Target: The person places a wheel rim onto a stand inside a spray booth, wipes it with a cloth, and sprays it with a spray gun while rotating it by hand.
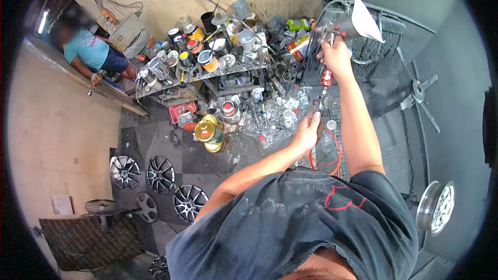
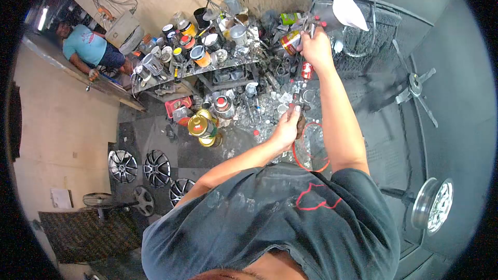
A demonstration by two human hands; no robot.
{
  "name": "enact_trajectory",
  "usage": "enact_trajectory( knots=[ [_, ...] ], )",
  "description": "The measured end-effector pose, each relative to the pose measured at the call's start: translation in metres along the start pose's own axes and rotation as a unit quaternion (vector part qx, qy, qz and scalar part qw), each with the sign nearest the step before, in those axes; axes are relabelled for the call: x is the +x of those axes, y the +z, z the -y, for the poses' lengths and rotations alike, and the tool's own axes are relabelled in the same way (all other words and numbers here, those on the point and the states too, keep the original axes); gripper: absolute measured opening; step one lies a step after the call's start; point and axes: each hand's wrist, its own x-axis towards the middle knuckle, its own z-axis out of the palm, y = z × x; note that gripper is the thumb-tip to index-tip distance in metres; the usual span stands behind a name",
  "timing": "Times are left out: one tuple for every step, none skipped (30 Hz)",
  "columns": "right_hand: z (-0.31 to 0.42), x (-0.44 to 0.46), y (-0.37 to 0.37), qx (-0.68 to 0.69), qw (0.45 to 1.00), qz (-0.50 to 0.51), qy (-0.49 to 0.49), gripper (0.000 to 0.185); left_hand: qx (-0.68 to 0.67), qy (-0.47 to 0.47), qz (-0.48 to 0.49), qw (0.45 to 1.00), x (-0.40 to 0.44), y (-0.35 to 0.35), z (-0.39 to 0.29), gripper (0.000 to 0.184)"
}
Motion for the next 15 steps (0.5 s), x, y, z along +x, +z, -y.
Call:
enact_trajectory(
  knots=[
    [-0.003,-0.002,0.001,0.001,1.000,-0.001,0.002,0.023,-0.008,-0.020,0.011,1.000,-0.001,-0.001,0.003,0.030],
    [-0.007,-0.003,0.001,-0.001,1.000,0.003,-0.001,0.023,-0.018,-0.039,0.022,0.999,-0.002,-0.001,0.005,0.030],
    [-0.011,-0.005,0.001,-0.004,1.000,0.008,-0.005,0.023,-0.018,-0.042,0.023,0.999,-0.003,-0.002,0.010,0.030],
    [-0.014,-0.009,0.003,-0.004,1.000,0.007,0.000,0.022,-0.012,-0.051,0.007,0.999,-0.004,-0.004,0.013,0.031],
    [-0.022,-0.011,0.006,-0.013,1.000,0.011,0.010,0.022,-0.007,-0.059,-0.009,0.998,-0.006,-0.006,0.017,0.033],
    [-0.028,-0.017,0.006,-0.013,1.000,0.019,0.010,0.022,-0.007,-0.062,-0.007,0.998,-0.011,-0.008,0.019,0.033],
    [-0.033,-0.022,0.007,-0.013,1.000,0.026,0.011,0.022,-0.004,-0.071,-0.003,0.997,-0.016,-0.011,0.020,0.034],
    [-0.038,-0.024,0.009,-0.014,1.000,0.023,0.013,0.022,-0.001,-0.081,0.001,0.997,-0.019,-0.013,0.020,0.035],
    [-0.042,-0.028,0.011,-0.014,0.999,0.020,0.022,0.022,-0.002,-0.085,0.003,0.996,-0.020,-0.016,0.024,0.035],
    [-0.046,-0.033,0.013,-0.015,0.999,0.019,0.032,0.022,-0.002,-0.099,0.004,0.995,-0.022,-0.020,0.029,0.036],
    [-0.050,-0.037,0.014,-0.017,0.999,0.018,0.036,0.022,-0.002,-0.111,0.004,0.994,-0.024,-0.023,0.032,0.037],
    [-0.048,-0.042,0.016,-0.017,0.998,0.029,0.044,0.023,-0.002,-0.114,0.005,0.993,-0.026,-0.024,0.034,0.037],
    [-0.046,-0.046,0.019,-0.017,0.998,0.040,0.051,0.024,-0.007,-0.120,0.000,0.993,-0.028,-0.024,0.035,0.038],
    [-0.044,-0.051,0.021,-0.037,0.997,0.032,0.058,0.026,-0.012,-0.125,-0.006,0.992,-0.030,-0.025,0.036,0.039],
    [-0.046,-0.053,0.024,-0.038,0.997,0.031,0.059,0.026,-0.013,-0.127,-0.004,0.992,-0.032,-0.026,0.040,0.039]
  ],
)
